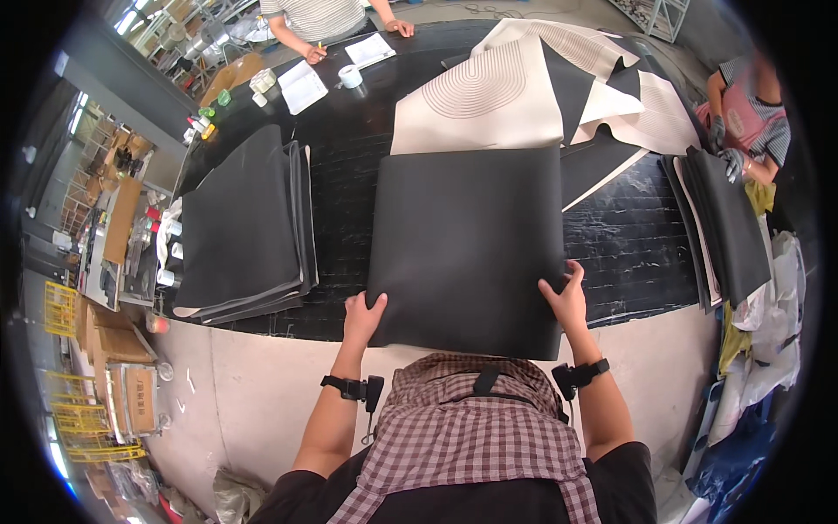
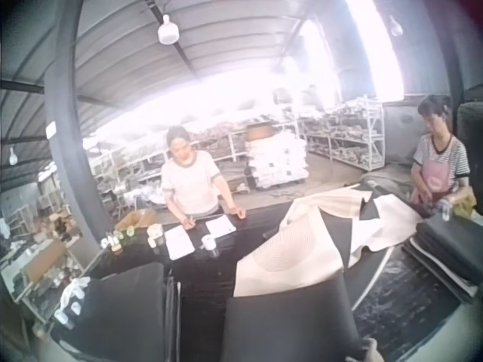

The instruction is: The person folds large sheets of patterned material and black material, smoothing them by hand and stacking them on a work table.

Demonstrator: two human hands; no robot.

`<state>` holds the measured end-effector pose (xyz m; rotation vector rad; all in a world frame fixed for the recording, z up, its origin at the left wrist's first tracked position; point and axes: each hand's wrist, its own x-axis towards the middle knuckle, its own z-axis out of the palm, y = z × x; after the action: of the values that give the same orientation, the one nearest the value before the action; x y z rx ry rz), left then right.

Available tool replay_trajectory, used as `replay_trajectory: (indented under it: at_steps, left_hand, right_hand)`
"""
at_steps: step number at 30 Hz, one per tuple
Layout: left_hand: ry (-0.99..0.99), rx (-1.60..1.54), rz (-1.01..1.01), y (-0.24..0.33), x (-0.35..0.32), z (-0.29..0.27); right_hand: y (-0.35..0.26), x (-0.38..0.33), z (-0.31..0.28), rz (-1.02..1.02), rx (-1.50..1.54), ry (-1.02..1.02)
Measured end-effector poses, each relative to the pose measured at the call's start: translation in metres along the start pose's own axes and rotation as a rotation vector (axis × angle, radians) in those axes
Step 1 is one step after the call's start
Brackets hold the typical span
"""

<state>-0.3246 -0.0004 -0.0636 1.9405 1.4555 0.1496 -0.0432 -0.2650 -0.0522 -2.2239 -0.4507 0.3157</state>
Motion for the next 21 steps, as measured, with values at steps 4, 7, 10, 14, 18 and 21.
replay_trajectory:
  at_steps: [4, 7, 10, 14, 18, 21]
  left_hand:
    - [0.27, 0.426, 0.293, 0.05, -0.002, -0.005]
    - [0.102, 0.116, 0.269, 0.061, 0.012, -0.012]
    - [-0.203, -0.666, 0.24, 0.086, 0.003, -0.036]
    - [-0.372, -0.761, -0.119, 0.048, 0.023, -0.039]
    - [-0.32, -0.637, -0.217, 0.003, 0.037, -0.019]
    - [0.09, 0.025, 0.005, 0.036, 0.026, -0.006]
  right_hand:
    - [0.026, 0.024, 0.007, 0.109, 0.013, -0.044]
    - [0.031, 0.028, 0.003, 0.119, 0.069, -0.162]
    - [0.029, 0.026, -0.008, 0.147, 0.321, -0.242]
    - [0.017, 0.022, -0.014, 0.37, 0.615, -0.32]
    - [0.018, 0.025, -0.01, 0.197, 0.383, -0.331]
    - [0.035, 0.03, -0.009, 0.157, 0.358, -0.336]
